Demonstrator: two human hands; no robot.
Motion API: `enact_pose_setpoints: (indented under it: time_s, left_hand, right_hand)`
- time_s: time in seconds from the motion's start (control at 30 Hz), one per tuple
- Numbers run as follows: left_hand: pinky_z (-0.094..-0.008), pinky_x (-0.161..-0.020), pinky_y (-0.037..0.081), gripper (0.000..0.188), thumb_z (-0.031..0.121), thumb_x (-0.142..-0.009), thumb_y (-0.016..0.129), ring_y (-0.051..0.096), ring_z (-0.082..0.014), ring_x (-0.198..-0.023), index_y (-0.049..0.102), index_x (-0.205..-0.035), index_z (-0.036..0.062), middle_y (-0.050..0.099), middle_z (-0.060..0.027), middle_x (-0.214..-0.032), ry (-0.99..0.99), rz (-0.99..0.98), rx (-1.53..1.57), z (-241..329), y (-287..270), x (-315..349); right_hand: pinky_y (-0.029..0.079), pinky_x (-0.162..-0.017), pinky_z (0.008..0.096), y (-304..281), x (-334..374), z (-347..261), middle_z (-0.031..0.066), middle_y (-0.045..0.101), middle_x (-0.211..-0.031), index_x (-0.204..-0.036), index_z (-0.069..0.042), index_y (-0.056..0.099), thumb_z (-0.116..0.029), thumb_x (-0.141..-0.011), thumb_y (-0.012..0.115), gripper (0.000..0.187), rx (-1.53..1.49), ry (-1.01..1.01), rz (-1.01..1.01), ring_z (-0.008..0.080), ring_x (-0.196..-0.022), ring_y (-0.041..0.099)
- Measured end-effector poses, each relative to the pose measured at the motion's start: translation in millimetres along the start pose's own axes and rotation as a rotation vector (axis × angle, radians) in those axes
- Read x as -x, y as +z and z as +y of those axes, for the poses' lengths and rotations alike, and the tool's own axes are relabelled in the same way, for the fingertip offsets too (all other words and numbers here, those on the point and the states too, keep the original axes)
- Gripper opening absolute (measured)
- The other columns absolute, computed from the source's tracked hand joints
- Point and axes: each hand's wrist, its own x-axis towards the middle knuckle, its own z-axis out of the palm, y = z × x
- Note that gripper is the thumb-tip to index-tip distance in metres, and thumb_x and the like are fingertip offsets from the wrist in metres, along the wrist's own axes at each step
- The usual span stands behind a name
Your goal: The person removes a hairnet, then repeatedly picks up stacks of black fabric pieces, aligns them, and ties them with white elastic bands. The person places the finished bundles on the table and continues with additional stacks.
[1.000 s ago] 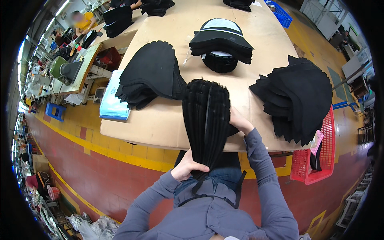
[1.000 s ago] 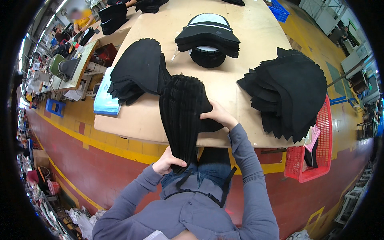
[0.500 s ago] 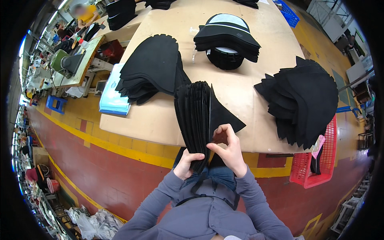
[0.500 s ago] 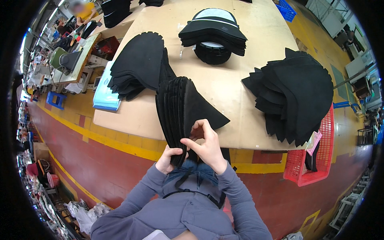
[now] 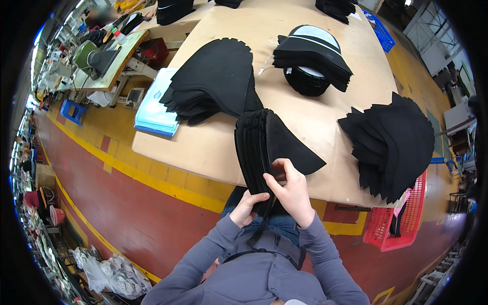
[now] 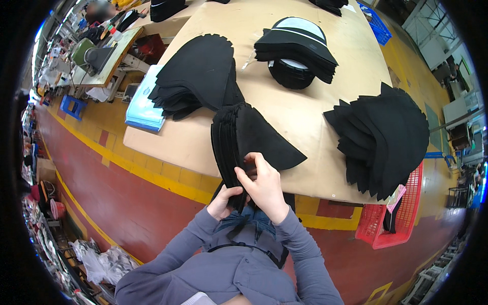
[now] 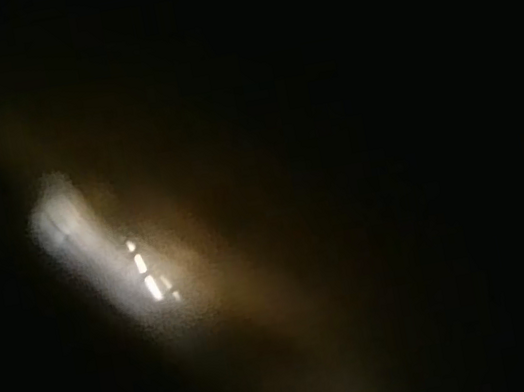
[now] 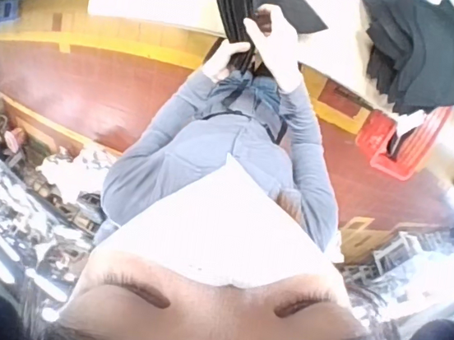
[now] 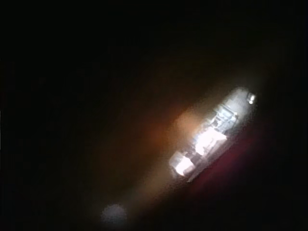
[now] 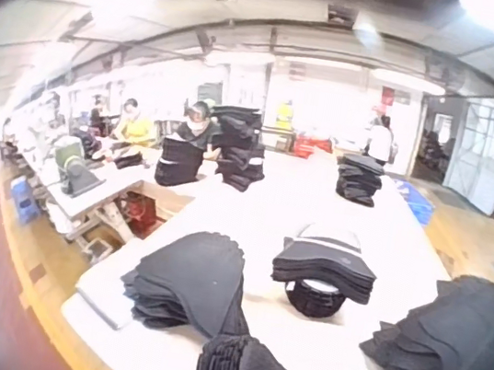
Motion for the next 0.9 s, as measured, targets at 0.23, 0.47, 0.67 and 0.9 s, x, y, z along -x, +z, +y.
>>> enact_pose_setpoints:
  time_s: [0.23,0.47,0.67,0.9]
  left_hand:
    - [-0.032,-0.072,0.055,0.04,0.025,-0.086,0.07,0.065,-0.018,-0.084,0.055,-0.117,0.0058,0.063,-0.0069,-0.096,-0.025,-0.114,0.074,-6,-18,-7]
    - [-0.0309,-0.077,0.056,0.039,0.021,-0.087,0.071,0.064,-0.0141,-0.085,0.054,-0.119,0.0061,0.062,-0.0032,-0.098,-0.075,-0.144,0.163,-7,-22,-9]
    - [-0.0303,-0.083,0.055,0.046,0.02,-0.088,0.07,0.064,-0.0131,-0.093,0.05,-0.127,0.0071,0.061,-0.0025,-0.106,-0.071,-0.172,0.163,-7,-25,-10]
    - [-0.0344,-0.091,0.054,0.057,0.017,-0.09,0.07,0.059,-0.0186,-0.113,0.042,-0.138,0.0069,0.057,-0.007,-0.124,-0.079,-0.257,0.172,-5,-29,-9]
  right_hand:
    - [0.052,-0.068,0.0262,10,-12,4,0.011,0.07,-0.087,-0.108,0.006,0.063,-0.011,-0.088,0.07,0.027,0.077,-0.036,-0.046,0.0119,-0.077,0.066]
    - [0.05,-0.069,0.0248,16,-17,1,0.0086,0.07,-0.085,-0.108,0.005,0.065,-0.011,-0.086,0.072,0.028,0.092,0.035,-0.068,0.0094,-0.077,0.063]
    - [0.052,-0.067,0.0256,21,-16,0,0.0094,0.07,-0.087,-0.109,0.006,0.064,-0.011,-0.085,0.072,0.03,0.146,0.032,-0.045,0.0099,-0.078,0.065]
    - [0.052,-0.059,0.0367,25,-14,-7,0.0217,0.066,-0.078,-0.1,0.006,0.065,-0.009,-0.079,0.063,0.026,0.593,-0.128,-0.039,0.0278,-0.063,0.067]
